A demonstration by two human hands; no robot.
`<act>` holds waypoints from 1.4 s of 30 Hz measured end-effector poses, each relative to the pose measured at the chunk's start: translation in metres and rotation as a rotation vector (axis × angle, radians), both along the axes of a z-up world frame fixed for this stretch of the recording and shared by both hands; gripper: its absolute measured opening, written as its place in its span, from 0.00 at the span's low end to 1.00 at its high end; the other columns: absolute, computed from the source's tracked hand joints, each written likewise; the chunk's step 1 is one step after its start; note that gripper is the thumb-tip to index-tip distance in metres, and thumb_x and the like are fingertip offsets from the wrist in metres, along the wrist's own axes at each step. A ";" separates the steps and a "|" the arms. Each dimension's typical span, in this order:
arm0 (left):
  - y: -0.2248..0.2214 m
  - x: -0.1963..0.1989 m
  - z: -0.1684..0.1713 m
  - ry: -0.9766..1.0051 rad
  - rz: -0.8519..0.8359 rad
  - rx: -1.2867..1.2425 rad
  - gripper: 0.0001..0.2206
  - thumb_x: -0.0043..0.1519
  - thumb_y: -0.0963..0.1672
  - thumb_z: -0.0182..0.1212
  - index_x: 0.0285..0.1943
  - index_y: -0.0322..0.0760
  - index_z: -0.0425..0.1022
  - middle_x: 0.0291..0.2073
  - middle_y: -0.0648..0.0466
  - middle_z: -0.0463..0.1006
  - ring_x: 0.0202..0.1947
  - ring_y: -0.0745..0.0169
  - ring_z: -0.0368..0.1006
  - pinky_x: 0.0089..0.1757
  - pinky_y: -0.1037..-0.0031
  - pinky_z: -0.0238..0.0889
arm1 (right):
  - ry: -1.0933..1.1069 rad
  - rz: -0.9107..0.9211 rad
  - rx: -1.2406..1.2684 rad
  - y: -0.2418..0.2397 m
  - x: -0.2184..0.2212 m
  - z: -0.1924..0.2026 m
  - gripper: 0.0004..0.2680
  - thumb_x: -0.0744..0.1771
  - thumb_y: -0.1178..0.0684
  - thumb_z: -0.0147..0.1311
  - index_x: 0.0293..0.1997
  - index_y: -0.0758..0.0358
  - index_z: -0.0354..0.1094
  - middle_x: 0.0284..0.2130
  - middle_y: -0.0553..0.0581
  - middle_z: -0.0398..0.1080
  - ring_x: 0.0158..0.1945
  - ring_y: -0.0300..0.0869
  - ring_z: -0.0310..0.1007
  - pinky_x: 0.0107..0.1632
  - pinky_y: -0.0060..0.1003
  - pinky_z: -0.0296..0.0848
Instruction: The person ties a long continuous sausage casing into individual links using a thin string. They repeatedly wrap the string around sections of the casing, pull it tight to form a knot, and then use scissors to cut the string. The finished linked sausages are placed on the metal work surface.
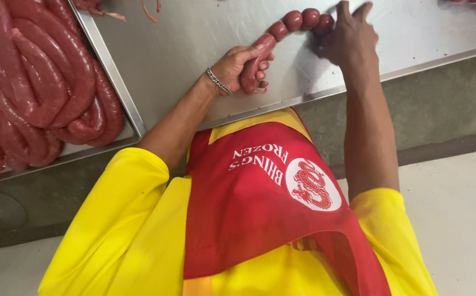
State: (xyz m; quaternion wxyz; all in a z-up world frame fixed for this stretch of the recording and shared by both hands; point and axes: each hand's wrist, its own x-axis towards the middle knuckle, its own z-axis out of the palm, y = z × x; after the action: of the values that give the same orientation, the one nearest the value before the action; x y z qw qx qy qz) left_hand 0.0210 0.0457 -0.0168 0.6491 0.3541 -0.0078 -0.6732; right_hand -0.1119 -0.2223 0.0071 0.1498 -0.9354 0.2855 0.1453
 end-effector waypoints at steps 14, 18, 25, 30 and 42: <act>-0.005 -0.009 -0.015 -0.409 -0.064 0.223 0.20 0.70 0.50 0.51 0.32 0.29 0.71 0.23 0.53 0.72 0.19 0.65 0.70 0.26 0.68 0.72 | -0.490 -0.057 0.796 0.101 -0.107 0.071 0.13 0.66 0.72 0.50 0.51 0.68 0.77 0.74 0.64 0.61 0.66 0.53 0.72 0.59 0.45 0.77; -0.011 -0.014 -0.010 -0.571 -0.161 0.145 0.17 0.67 0.47 0.49 0.33 0.28 0.72 0.22 0.50 0.75 0.20 0.62 0.73 0.29 0.68 0.74 | -1.307 -0.511 1.428 0.029 -0.240 0.082 0.06 0.69 0.63 0.51 0.46 0.64 0.75 0.57 0.64 0.70 0.51 0.45 0.71 0.38 0.27 0.66; -0.017 0.013 -0.007 0.185 -0.140 0.218 0.08 0.62 0.44 0.47 0.36 0.33 0.68 0.27 0.52 0.70 0.27 0.61 0.66 0.40 0.60 0.70 | 0.047 -0.687 0.867 0.076 -0.270 0.046 0.07 0.69 0.51 0.52 0.47 0.57 0.74 0.35 0.47 0.75 0.30 0.32 0.64 0.34 0.32 0.65; -0.025 0.020 -0.027 0.192 -0.118 0.210 0.09 0.61 0.43 0.47 0.27 0.38 0.61 0.25 0.50 0.68 0.29 0.57 0.67 0.47 0.55 0.71 | -0.499 -0.541 1.170 0.081 -0.364 0.007 0.08 0.72 0.48 0.58 0.41 0.62 0.76 0.32 0.50 0.76 0.40 0.36 0.68 0.46 0.34 0.68; -0.004 0.003 0.007 0.096 -0.011 0.076 0.09 0.69 0.42 0.47 0.36 0.35 0.66 0.33 0.52 0.70 0.37 0.60 0.69 0.52 0.55 0.71 | -0.440 -0.887 0.726 0.060 -0.357 -0.025 0.09 0.70 0.50 0.52 0.53 0.59 0.73 0.30 0.44 0.68 0.28 0.30 0.58 0.29 0.23 0.57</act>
State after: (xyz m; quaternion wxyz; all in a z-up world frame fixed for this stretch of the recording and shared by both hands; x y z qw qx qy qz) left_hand 0.0241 0.0415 -0.0097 0.6312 0.3459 0.0470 -0.6926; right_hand -0.4691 -0.1618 -0.0176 0.5605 -0.6249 0.5421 -0.0396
